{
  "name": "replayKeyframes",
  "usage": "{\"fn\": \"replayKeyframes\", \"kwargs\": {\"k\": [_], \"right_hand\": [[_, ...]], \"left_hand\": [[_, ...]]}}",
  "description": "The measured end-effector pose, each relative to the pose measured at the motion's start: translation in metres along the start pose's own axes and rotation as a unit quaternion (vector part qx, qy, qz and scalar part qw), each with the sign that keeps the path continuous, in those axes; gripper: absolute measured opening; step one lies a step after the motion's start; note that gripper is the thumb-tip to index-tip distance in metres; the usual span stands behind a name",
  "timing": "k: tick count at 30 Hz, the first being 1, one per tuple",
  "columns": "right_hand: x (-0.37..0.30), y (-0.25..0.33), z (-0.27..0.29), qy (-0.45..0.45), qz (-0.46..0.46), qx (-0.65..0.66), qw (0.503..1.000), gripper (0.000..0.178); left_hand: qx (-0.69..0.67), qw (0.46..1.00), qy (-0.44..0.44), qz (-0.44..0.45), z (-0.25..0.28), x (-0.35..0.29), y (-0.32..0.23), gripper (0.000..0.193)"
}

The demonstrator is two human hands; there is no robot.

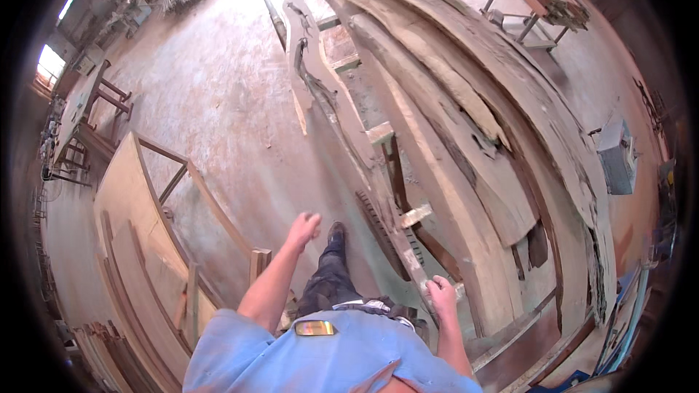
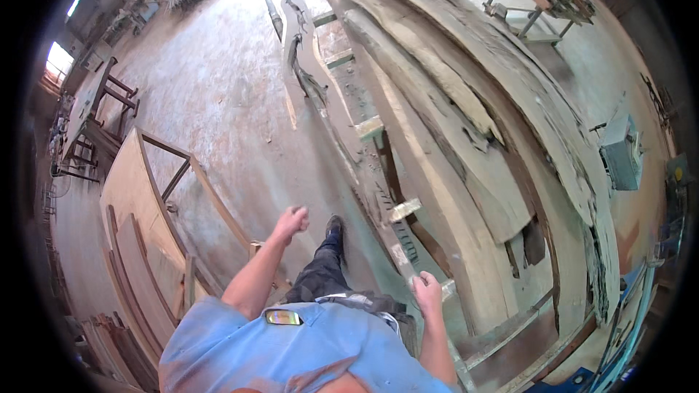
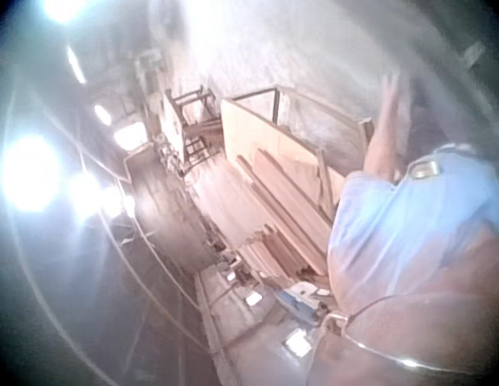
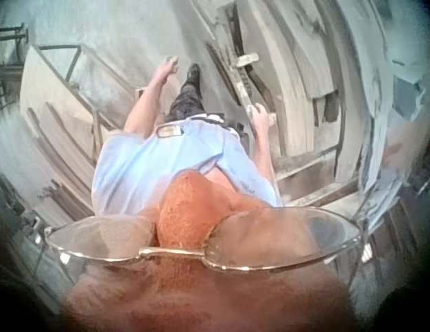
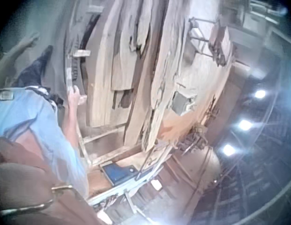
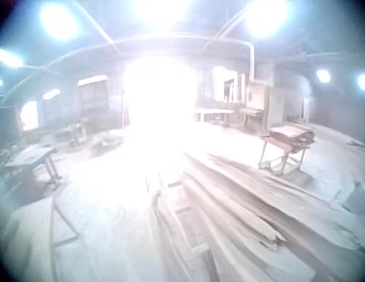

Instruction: The person uses a table saw to cut various pieces of wood, including planks and a curved board, into smaller segments. They measure the wood with a ruler and move the cut pieces to a nearby cart. The person handles the wood by hand, guiding it through the saw blade.

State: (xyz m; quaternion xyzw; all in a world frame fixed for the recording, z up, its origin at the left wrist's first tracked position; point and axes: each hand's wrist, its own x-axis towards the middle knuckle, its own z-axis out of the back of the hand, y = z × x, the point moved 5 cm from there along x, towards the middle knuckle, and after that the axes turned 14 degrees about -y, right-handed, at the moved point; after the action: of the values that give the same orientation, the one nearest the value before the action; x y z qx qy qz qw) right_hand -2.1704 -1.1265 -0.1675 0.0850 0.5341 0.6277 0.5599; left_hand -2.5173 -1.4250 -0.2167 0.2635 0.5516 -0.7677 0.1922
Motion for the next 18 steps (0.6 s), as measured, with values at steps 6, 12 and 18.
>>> {"fn": "replayKeyframes", "kwargs": {"k": [6,12,18], "right_hand": [[0.008,0.079,-0.083,0.035,-0.029,-0.011,0.999,0.044],[0.059,0.143,-0.141,0.022,0.044,-0.019,0.999,0.045],[0.102,0.218,-0.193,0.007,0.08,-0.081,0.993,0.06]], "left_hand": [[-0.073,0.997,-0.026,-0.003,0.01,0.115,-0.142,0.054],[-0.085,0.995,-0.024,0.044,0.008,0.192,-0.175,0.043],[-0.097,0.992,-0.016,0.075,0.002,0.274,-0.189,0.033]]}}
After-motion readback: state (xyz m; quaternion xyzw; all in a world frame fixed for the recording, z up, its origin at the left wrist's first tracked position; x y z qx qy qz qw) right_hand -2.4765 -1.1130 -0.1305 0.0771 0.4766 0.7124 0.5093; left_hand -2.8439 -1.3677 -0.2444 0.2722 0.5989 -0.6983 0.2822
